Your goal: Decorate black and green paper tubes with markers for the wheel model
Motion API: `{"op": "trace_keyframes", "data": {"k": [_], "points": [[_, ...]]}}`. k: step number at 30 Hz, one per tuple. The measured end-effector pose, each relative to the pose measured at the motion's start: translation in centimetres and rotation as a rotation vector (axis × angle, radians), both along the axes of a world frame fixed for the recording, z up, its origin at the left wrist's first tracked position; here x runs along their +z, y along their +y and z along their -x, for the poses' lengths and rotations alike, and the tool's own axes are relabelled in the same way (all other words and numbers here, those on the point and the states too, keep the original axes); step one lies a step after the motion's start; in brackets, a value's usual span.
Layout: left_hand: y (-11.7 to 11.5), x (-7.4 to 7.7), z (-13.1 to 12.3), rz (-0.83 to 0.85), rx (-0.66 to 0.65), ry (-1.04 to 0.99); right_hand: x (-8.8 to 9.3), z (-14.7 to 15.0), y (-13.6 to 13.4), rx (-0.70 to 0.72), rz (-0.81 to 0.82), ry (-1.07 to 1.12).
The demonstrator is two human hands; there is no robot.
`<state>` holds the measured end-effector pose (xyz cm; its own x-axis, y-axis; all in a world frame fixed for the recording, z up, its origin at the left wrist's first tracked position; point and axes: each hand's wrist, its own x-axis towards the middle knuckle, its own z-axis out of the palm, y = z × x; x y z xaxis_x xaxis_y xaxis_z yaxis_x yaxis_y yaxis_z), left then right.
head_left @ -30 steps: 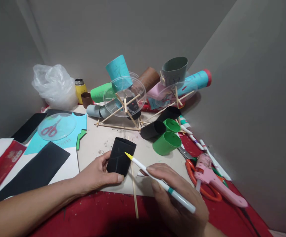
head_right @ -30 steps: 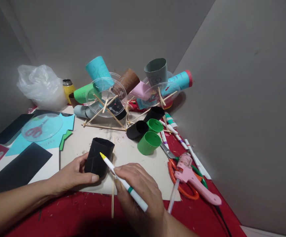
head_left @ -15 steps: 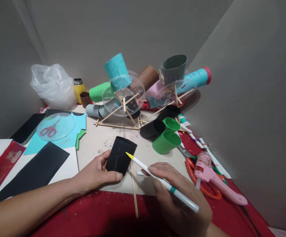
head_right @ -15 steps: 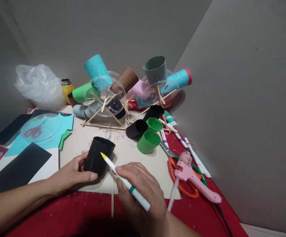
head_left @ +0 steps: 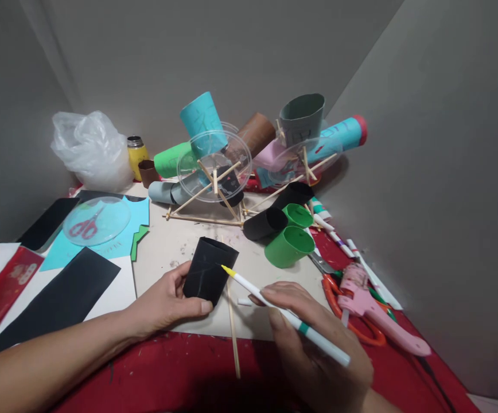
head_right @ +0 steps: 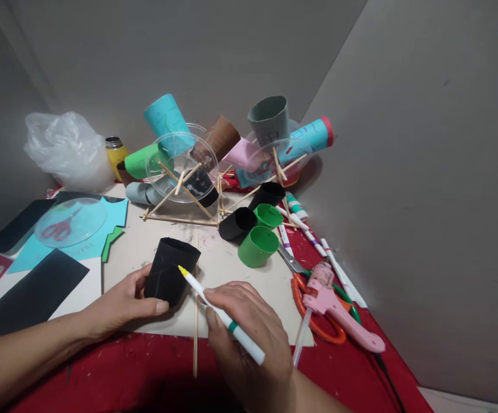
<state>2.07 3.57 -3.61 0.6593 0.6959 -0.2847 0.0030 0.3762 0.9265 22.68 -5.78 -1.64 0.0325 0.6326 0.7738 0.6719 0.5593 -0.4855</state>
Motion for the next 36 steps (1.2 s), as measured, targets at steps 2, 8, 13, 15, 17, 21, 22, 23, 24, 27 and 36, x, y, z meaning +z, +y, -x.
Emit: {"op": "trace_keyframes", "data": {"k": [2, 8, 13, 15, 17, 21, 22, 23, 24, 27, 36], "points": [[0.01, -0.11, 0.05, 0.005, -0.004, -0.003, 0.02, 0.00, 0.02, -0.005, 0.002, 0.004], [0.22, -0.45, 0.18, 0.029, 0.003, 0.005, -0.45, -0.34, 0.02, -0.024, 0.003, -0.011], [0.23, -0.26, 0.25, 0.046, -0.009, -0.010, -0.25, -0.46, 0.18, -0.045, 0.012, -0.044], [0.18, -0.17, 0.29, 0.054, -0.017, -0.022, 0.00, -0.47, 0.28, -0.058, 0.026, -0.058], [0.17, -0.12, 0.31, 0.070, -0.020, -0.033, 0.12, -0.49, 0.31, -0.062, 0.039, -0.075], [0.36, -0.14, 0.23, 0.100, -0.035, -0.078, -0.14, -0.53, -0.02, -0.065, 0.007, -0.035], [0.42, -0.17, 0.20, 0.106, -0.038, -0.090, -0.21, -0.52, -0.15, -0.059, -0.007, -0.016], [0.48, -0.21, 0.16, 0.111, -0.038, -0.100, -0.27, -0.50, -0.28, -0.053, -0.020, 0.000], [0.53, -0.25, 0.12, 0.114, -0.036, -0.108, -0.29, -0.48, -0.38, -0.045, -0.024, 0.010], [0.61, -0.38, 0.05, 0.114, -0.030, -0.129, -0.20, -0.41, -0.46, -0.018, -0.022, 0.010], [0.54, -0.23, 0.01, 0.105, -0.041, -0.129, -0.18, -0.44, 0.16, 0.081, 0.010, -0.061]]}}
